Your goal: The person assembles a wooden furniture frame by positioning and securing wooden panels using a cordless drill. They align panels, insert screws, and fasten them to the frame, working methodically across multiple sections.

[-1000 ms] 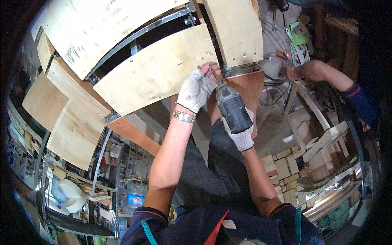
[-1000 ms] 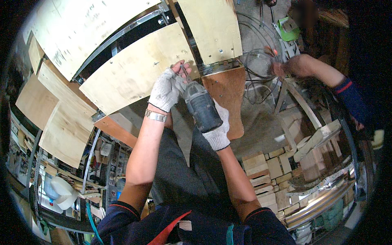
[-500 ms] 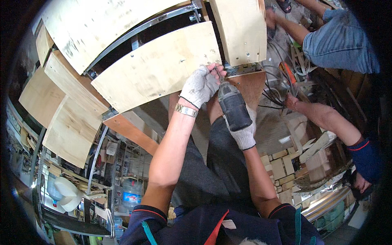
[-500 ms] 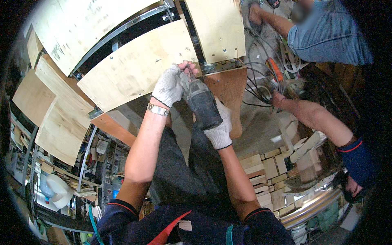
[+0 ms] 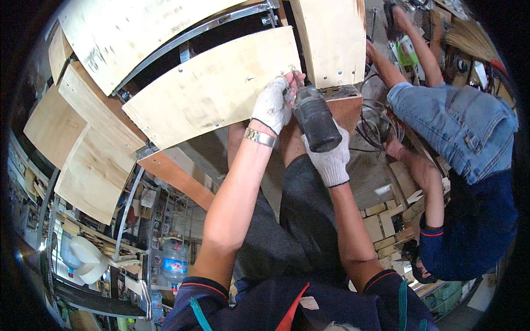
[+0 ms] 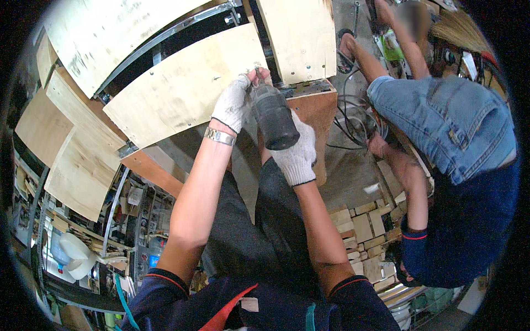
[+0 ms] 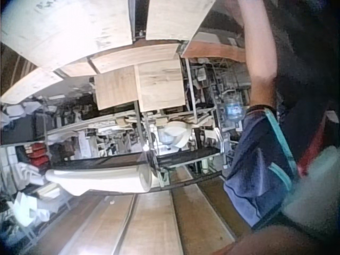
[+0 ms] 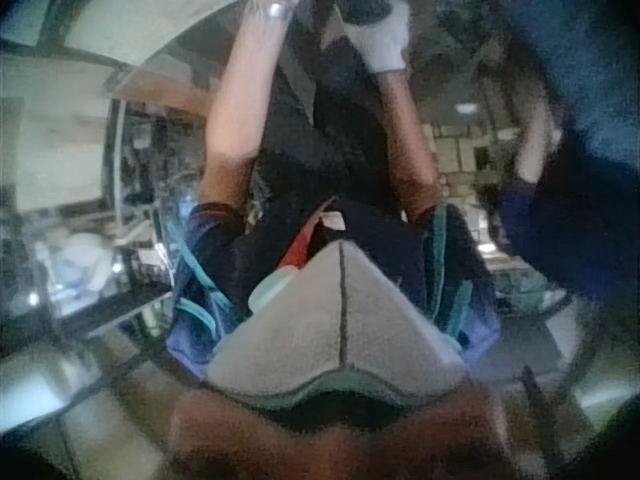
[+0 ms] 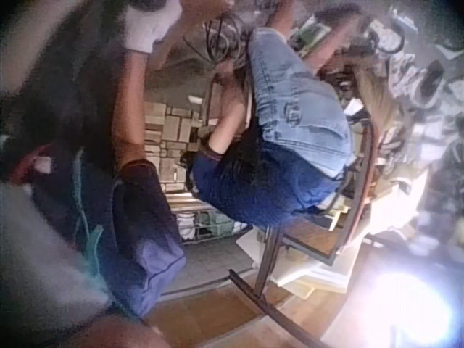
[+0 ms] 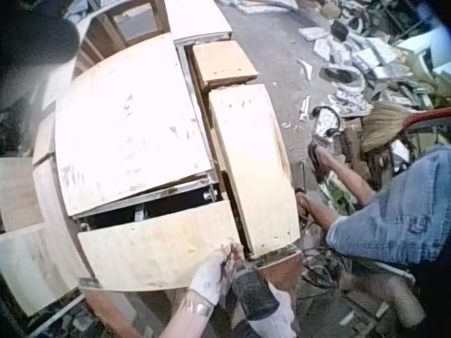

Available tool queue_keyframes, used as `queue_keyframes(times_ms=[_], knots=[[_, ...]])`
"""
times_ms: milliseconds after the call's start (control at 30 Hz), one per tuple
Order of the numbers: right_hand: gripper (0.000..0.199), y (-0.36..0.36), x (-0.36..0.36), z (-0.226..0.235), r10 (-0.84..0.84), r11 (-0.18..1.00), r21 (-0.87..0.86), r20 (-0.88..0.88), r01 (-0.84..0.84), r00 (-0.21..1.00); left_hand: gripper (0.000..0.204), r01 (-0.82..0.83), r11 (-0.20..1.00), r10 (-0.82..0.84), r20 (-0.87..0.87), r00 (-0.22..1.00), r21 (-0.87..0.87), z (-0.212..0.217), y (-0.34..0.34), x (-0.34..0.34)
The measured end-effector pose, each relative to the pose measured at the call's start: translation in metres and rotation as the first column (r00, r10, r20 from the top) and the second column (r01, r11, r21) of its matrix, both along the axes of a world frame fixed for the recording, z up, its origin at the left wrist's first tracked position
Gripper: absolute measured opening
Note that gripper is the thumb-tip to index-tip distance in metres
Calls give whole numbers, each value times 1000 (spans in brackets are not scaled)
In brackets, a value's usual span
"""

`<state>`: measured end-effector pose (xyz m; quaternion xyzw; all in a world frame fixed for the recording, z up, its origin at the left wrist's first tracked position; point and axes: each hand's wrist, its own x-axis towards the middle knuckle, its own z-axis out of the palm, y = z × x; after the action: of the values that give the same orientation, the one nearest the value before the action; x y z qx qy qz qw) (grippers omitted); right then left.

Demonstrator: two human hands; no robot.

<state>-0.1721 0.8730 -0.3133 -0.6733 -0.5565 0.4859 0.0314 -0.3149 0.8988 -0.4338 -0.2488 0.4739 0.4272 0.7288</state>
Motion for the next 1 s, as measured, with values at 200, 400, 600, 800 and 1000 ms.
queue_keyframes(times_ms=[200, 400, 600, 800, 1000], knots=[[40, 3, -11, -12, -107, 993, 48, -52, 109, 993, 20, -49, 997, 51, 39, 998, -52, -7, 7, -4], [38, 40, -32, 9, 48, 993, -118, 223, -22, 974, 31, 127, 991, -107, -334, 936, 40, 53, -7, 0], [50, 33, -17, -8, -99, 985, -139, 9, 99, 995, 26, 652, 758, -61, -995, 81, 6, 149, 11, 16], [70, 46, -22, 4, -157, 980, -111, 71, 164, 985, 27, 683, 724, -26, -993, -115, -98, 120, 12, 29], [77, 24, -2, -22, -57, 998, -16, 111, 59, 992, 31, 707, 703, 5, -993, -115, -78, 114, 3, 32]])
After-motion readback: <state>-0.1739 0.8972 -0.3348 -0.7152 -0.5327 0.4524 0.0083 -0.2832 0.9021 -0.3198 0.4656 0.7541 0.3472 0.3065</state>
